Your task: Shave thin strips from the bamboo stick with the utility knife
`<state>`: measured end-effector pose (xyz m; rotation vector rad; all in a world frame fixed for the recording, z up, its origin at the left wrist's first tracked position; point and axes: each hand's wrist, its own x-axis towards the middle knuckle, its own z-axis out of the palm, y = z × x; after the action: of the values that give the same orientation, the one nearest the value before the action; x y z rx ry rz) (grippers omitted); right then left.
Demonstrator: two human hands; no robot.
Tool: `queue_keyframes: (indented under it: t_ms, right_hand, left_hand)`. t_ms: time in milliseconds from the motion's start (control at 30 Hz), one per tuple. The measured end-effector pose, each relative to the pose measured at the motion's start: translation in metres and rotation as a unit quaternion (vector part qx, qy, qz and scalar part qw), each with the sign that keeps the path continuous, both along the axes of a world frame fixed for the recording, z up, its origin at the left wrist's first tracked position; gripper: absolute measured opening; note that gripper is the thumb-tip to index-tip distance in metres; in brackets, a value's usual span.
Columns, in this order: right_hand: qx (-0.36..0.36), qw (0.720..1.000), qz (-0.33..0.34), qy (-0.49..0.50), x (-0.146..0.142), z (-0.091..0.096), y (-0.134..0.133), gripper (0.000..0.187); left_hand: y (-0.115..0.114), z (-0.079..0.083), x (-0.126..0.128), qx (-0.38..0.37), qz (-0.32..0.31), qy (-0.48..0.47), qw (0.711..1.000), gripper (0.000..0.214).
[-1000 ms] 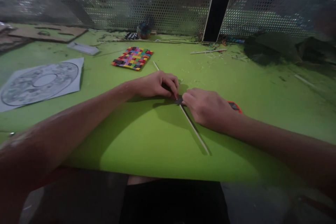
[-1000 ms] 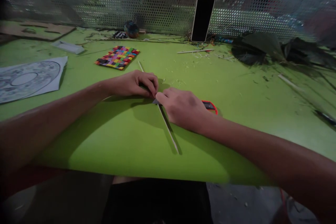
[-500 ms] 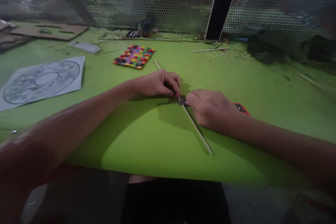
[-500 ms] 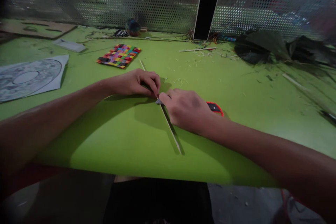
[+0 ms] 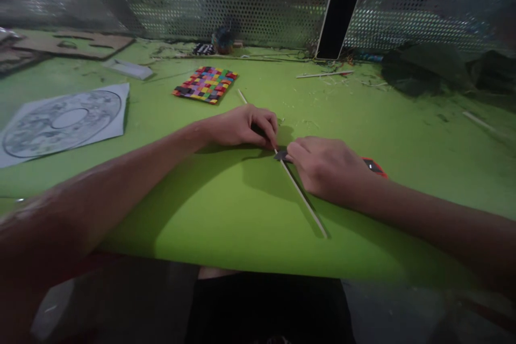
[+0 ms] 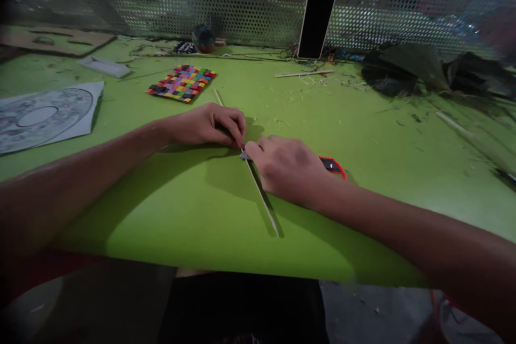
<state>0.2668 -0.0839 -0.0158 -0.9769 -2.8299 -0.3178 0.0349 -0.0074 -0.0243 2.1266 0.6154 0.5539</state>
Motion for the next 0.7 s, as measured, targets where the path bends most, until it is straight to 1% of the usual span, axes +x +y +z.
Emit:
queue_keyframes:
  t_ms: [133, 333, 600, 700]
  right_hand:
    - [-0.001, 1.0, -0.003, 0.0, 0.0002, 0.0005, -0.001, 0.022]
    - [0.018, 1.0, 0.004, -0.004, 0.0011, -0.0005, -0.0008, 0.023]
    - [0.005, 1.0, -0.004, -0.016, 0.002, -0.0005, -0.0044, 0.023]
    - [0.012, 1.0, -0.001, -0.023, 0.0027, 0.0003, -0.0063, 0.022]
  left_hand:
    - [0.0001, 0.0005, 0.0002, 0.002, 0.002, -0.001, 1.0, 0.008]
    - [-0.002, 0.0017, 0.0021, 0.002, 0.013, -0.002, 1.0, 0.007]
    - [-0.0023, 0.0033, 0.0019, 0.001, 0.007, 0.0, 1.0, 0.007]
    - [-0.0017, 0.0024, 0.0015, -0.003, 0.006, -0.005, 1.0, 0.007]
